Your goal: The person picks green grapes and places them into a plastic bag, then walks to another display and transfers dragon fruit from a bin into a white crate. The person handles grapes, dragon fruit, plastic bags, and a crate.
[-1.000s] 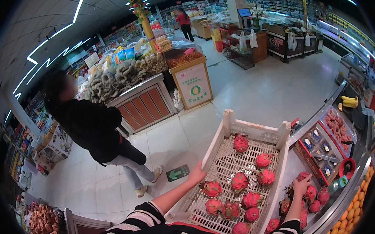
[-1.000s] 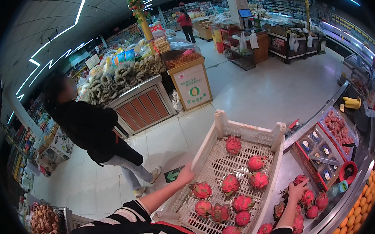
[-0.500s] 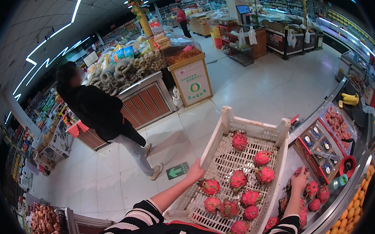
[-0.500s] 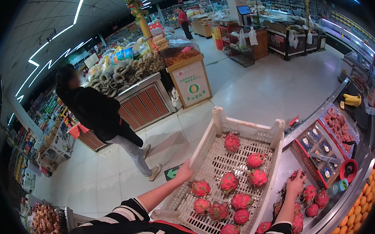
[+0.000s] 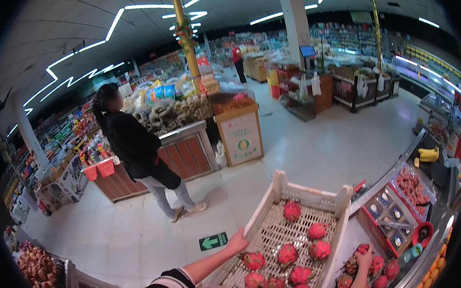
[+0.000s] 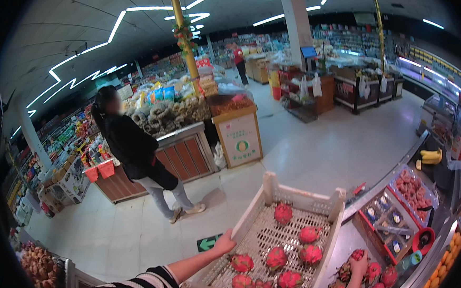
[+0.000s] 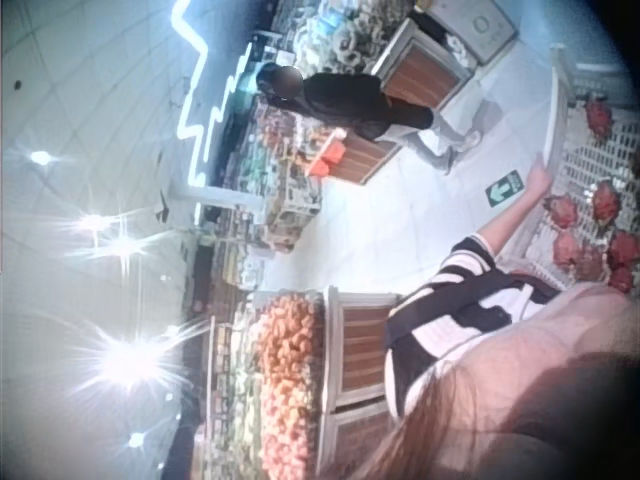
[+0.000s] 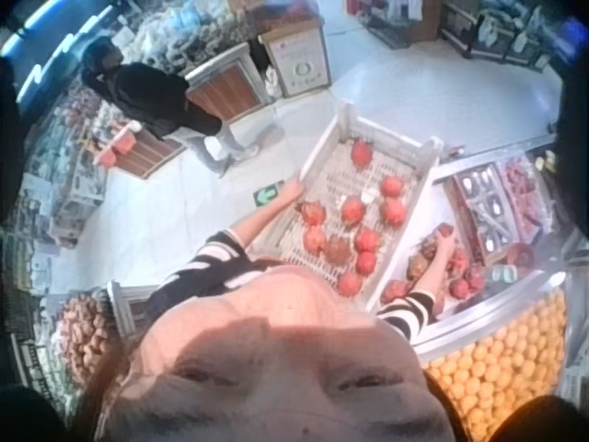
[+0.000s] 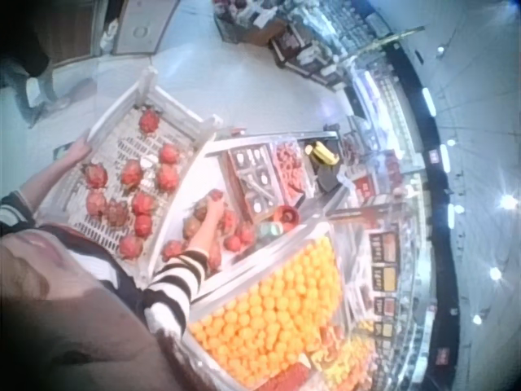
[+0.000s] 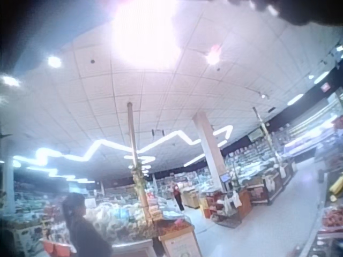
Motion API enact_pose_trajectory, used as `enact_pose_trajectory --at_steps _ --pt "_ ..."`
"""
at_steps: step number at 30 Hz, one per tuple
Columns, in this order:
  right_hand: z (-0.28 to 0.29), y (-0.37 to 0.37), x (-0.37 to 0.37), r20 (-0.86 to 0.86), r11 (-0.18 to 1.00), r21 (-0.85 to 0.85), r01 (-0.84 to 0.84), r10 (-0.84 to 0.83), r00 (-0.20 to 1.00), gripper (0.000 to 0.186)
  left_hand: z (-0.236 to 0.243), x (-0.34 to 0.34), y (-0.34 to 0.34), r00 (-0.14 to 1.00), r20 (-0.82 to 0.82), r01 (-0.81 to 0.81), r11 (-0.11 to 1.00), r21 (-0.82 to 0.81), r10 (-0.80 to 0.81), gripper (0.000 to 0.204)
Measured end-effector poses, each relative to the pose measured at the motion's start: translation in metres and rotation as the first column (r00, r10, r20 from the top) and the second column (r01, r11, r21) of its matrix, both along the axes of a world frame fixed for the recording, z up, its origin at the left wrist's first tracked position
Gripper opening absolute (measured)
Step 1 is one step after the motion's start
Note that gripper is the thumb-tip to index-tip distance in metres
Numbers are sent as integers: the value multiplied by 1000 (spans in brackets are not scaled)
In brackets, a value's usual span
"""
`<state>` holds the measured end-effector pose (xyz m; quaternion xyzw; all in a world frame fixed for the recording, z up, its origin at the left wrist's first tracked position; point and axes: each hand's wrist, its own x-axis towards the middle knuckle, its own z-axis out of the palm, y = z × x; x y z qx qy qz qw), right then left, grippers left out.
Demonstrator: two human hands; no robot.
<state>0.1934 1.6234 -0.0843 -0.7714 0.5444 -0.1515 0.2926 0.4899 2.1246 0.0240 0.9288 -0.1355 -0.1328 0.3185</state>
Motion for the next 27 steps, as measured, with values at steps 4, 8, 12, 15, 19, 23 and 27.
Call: enact_pose_trajectory --at_steps 4,8,12,15,19,23,27 --pt "-9 1 -5 361 985 173 14 -77 929 71 5 3 -4 999 -31 -12 999 35 13 44" --pt "1 18 -32 633 799 593 -98 -387 671 52 3 3 -4 1000 23 14 1000 13 -14 45" --pt "42 43 -59 716 691 673 -264 -519 466 50 -6 3 -1 999 54 6 999 -47 -4 43" --pt "87 57 -59 765 668 642 -375 -532 363 49 -11 2 -2 996 79 32 999 -42 -29 41" --pt "149 82 10 924 810 378 -449 -296 244 49 -7 11 -21 992 111 68 993 -96 -57 37" --pt "185 130 69 949 674 315 -668 -218 227 55 2 16 -46 991 24 133 988 -73 -132 39" --pt "175 171 129 902 595 407 -693 -145 406 45 9 15 -62 985 -10 169 984 -53 -170 39"
